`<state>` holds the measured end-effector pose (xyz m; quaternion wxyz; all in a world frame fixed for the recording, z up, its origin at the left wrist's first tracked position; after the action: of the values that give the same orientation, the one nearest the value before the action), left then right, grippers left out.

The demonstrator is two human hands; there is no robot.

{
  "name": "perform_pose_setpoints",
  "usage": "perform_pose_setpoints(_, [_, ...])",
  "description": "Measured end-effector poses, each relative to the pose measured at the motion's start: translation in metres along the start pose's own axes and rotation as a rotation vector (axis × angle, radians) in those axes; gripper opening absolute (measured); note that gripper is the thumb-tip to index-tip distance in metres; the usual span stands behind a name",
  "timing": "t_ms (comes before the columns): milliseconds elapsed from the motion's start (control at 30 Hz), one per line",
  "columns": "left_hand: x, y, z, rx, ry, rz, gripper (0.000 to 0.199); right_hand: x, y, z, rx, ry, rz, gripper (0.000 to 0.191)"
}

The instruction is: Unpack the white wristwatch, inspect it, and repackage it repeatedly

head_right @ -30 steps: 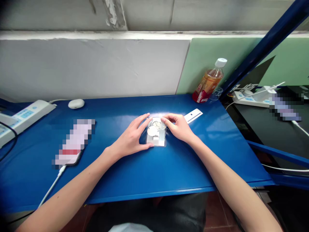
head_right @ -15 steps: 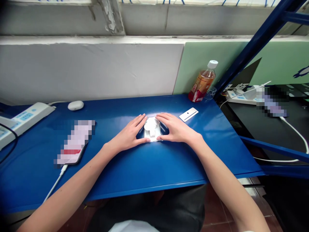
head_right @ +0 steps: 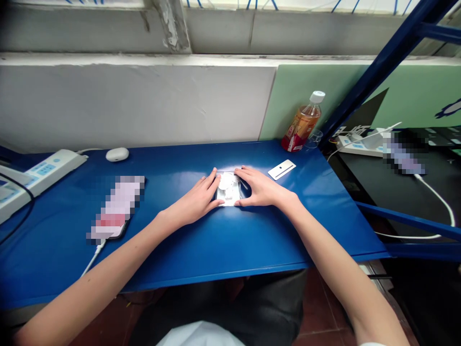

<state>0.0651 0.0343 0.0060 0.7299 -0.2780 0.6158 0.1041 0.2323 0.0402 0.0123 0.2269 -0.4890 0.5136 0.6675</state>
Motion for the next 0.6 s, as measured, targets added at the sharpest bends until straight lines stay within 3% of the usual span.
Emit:
perform_pose_setpoints(333, [-0.009,0.005,-0.008,0.002,-0.088,-0.084,0.055,0.012,-0.004,-0.005,-0.005,-0.105,0.037,0.096])
perform_pose_setpoints(600, [-0.016,0.016,-0.017,-0.063,-0.15,-0.1,0.038,0.011,0.001,-0.009,-0.027,-0.097,0.071,0.098])
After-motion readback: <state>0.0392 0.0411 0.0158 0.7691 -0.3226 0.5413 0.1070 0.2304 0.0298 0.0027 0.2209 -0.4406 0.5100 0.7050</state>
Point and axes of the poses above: each hand's wrist, its own z-axis towards the middle knuckle, its own x-axis out of the palm, y = z × x, the point moved 7 cm from there along z, towards the middle knuckle, and after that the axes turned 10 degrees about x, right-handed, at the moved point
